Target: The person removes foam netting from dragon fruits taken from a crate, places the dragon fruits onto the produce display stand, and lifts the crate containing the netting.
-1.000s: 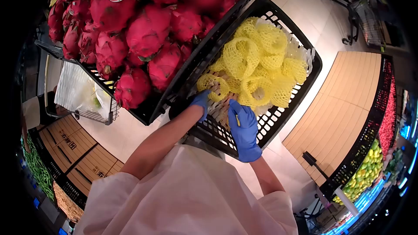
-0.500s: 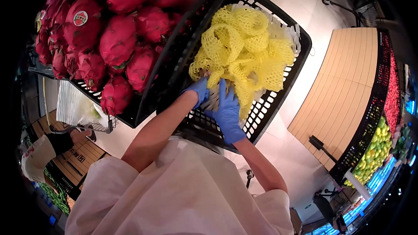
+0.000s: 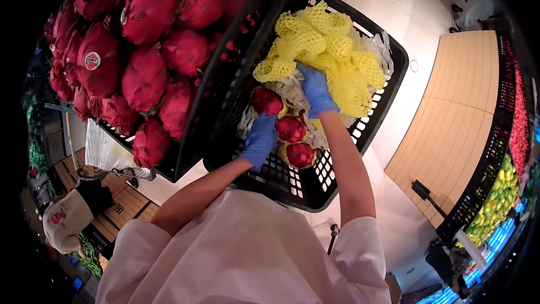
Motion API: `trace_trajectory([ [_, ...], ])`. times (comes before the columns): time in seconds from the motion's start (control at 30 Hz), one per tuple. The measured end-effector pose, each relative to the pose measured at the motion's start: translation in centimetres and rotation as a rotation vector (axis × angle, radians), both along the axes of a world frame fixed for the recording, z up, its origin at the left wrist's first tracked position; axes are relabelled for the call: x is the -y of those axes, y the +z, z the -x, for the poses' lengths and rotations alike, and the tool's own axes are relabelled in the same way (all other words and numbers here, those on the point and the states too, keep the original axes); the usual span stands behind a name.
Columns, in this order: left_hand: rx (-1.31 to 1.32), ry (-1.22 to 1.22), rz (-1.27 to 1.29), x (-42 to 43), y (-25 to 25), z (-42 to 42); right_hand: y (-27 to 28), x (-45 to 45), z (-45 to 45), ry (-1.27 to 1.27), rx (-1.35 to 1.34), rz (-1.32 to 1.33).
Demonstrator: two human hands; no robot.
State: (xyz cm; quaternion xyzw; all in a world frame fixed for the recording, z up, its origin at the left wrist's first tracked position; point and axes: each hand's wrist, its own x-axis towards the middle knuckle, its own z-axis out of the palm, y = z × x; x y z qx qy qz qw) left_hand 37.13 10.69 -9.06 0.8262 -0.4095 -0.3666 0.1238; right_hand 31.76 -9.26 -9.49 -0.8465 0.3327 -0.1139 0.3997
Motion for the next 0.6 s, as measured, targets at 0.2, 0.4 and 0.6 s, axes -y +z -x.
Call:
trace_trajectory([
  [0.2, 0.846, -0.732, -0.061, 4.2, -4.2, -3.4, -1.7, 1.1, 0.4, 0.003, 0.049, -0.015],
  [0.4, 0.841, -0.765, 0.091, 3.4, -6.7, -3.8, -2.5, 0.3, 0.6, -0.014, 0.119, -0.079],
  [0.6, 0.764, -0.856, 0.079, 3.6, -6.6, -4.8, -0.3, -0.3, 0.3, -0.047, -0.086, -0.191],
])
